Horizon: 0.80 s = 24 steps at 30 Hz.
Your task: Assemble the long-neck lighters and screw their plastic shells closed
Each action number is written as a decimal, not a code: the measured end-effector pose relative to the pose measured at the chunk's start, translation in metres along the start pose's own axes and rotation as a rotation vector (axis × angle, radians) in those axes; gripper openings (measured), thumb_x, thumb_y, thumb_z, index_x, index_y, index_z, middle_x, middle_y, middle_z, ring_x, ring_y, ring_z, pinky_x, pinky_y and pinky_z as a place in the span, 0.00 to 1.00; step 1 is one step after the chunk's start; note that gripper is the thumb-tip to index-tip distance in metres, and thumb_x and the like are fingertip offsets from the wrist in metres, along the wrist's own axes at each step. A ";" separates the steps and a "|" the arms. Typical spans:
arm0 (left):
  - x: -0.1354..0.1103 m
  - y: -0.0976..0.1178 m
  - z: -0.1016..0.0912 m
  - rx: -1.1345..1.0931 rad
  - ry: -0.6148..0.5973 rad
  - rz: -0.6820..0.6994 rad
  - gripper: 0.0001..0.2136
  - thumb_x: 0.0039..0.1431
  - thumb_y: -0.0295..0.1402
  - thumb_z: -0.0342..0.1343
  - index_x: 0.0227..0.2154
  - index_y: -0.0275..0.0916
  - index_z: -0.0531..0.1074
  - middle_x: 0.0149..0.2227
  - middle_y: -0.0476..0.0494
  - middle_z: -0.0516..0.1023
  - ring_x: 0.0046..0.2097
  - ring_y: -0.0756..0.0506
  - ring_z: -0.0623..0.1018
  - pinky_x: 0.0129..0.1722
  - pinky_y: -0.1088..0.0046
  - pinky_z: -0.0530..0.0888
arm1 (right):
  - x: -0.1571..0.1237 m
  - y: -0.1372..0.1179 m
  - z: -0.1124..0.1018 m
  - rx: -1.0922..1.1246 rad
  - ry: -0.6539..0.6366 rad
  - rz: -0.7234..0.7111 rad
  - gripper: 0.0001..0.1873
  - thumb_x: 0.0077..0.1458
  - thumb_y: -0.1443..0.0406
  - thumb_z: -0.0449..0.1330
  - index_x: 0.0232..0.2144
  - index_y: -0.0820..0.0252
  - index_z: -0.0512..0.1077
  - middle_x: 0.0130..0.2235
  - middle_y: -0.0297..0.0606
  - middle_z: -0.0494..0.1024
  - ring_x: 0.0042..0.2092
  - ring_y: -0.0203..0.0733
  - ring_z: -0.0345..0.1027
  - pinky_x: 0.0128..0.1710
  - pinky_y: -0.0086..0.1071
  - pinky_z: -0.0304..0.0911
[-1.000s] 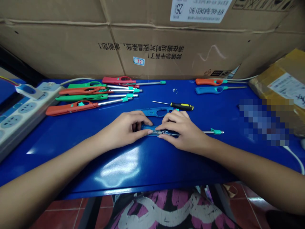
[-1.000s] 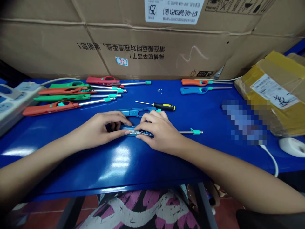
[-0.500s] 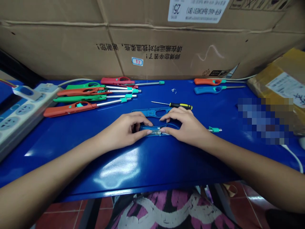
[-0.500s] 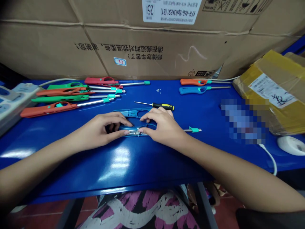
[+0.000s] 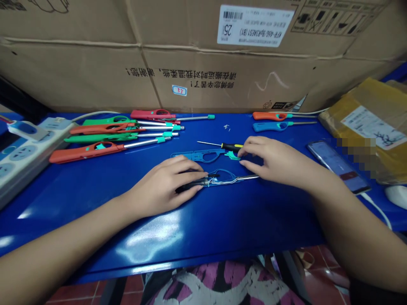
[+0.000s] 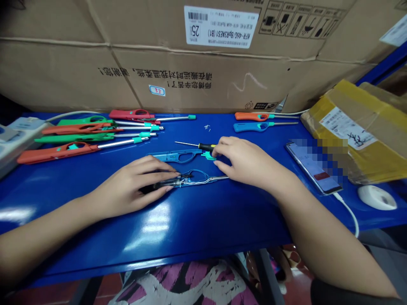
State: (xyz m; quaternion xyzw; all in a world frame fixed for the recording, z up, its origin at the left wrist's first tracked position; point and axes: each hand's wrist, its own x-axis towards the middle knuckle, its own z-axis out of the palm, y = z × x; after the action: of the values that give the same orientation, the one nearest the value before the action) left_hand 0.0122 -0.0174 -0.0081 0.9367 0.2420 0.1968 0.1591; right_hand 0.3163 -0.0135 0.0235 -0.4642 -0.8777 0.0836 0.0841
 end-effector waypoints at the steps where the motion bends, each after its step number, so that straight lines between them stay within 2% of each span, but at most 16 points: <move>1: 0.000 -0.001 0.002 0.003 0.006 0.015 0.16 0.69 0.33 0.54 0.56 0.40 0.73 0.54 0.41 0.78 0.53 0.42 0.76 0.55 0.62 0.74 | -0.001 0.002 -0.001 -0.004 -0.034 0.011 0.09 0.62 0.64 0.58 0.43 0.58 0.75 0.44 0.42 0.76 0.43 0.46 0.72 0.44 0.40 0.66; 5: -0.003 -0.003 0.009 0.046 -0.016 0.091 0.19 0.70 0.32 0.53 0.61 0.38 0.68 0.60 0.41 0.75 0.59 0.41 0.73 0.60 0.60 0.72 | 0.000 -0.001 0.007 -0.035 -0.004 0.060 0.10 0.61 0.62 0.61 0.45 0.56 0.72 0.45 0.38 0.76 0.40 0.42 0.72 0.38 0.35 0.66; 10: -0.002 -0.003 0.010 0.091 -0.066 0.121 0.20 0.71 0.30 0.50 0.63 0.38 0.67 0.63 0.44 0.72 0.61 0.42 0.73 0.62 0.60 0.72 | 0.007 -0.007 0.021 -0.147 0.054 0.167 0.06 0.63 0.62 0.59 0.38 0.58 0.72 0.41 0.37 0.76 0.35 0.40 0.70 0.30 0.33 0.60; 12: -0.002 -0.003 0.009 0.120 -0.084 0.137 0.20 0.71 0.29 0.49 0.64 0.38 0.66 0.63 0.43 0.71 0.62 0.41 0.73 0.62 0.60 0.72 | 0.007 -0.008 0.021 -0.185 0.051 0.164 0.06 0.64 0.63 0.58 0.35 0.58 0.72 0.40 0.37 0.75 0.35 0.41 0.70 0.29 0.33 0.58; 17: -0.002 -0.004 0.008 0.175 -0.130 0.200 0.22 0.71 0.28 0.46 0.66 0.39 0.62 0.66 0.43 0.68 0.65 0.41 0.71 0.64 0.57 0.71 | 0.003 -0.011 0.013 -0.130 0.103 0.061 0.06 0.64 0.64 0.58 0.35 0.58 0.72 0.38 0.38 0.75 0.37 0.41 0.70 0.33 0.33 0.61; 21: -0.003 -0.005 0.009 0.195 -0.136 0.197 0.22 0.71 0.28 0.45 0.66 0.40 0.62 0.65 0.43 0.68 0.64 0.41 0.71 0.64 0.57 0.71 | 0.001 -0.014 0.010 -0.119 0.051 -0.117 0.07 0.65 0.65 0.56 0.34 0.58 0.72 0.39 0.40 0.75 0.42 0.44 0.70 0.38 0.35 0.63; 24: -0.003 -0.007 0.008 0.163 -0.110 0.203 0.22 0.70 0.27 0.47 0.66 0.40 0.62 0.64 0.42 0.70 0.64 0.41 0.72 0.64 0.57 0.71 | 0.001 -0.016 0.011 -0.079 0.021 -0.166 0.07 0.64 0.65 0.56 0.33 0.59 0.72 0.38 0.39 0.75 0.39 0.42 0.69 0.37 0.34 0.62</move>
State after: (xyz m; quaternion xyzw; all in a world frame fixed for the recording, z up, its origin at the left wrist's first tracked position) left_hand 0.0112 -0.0151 -0.0189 0.9756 0.1520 0.1399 0.0749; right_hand 0.3006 -0.0227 0.0162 -0.3935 -0.9150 0.0368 0.0813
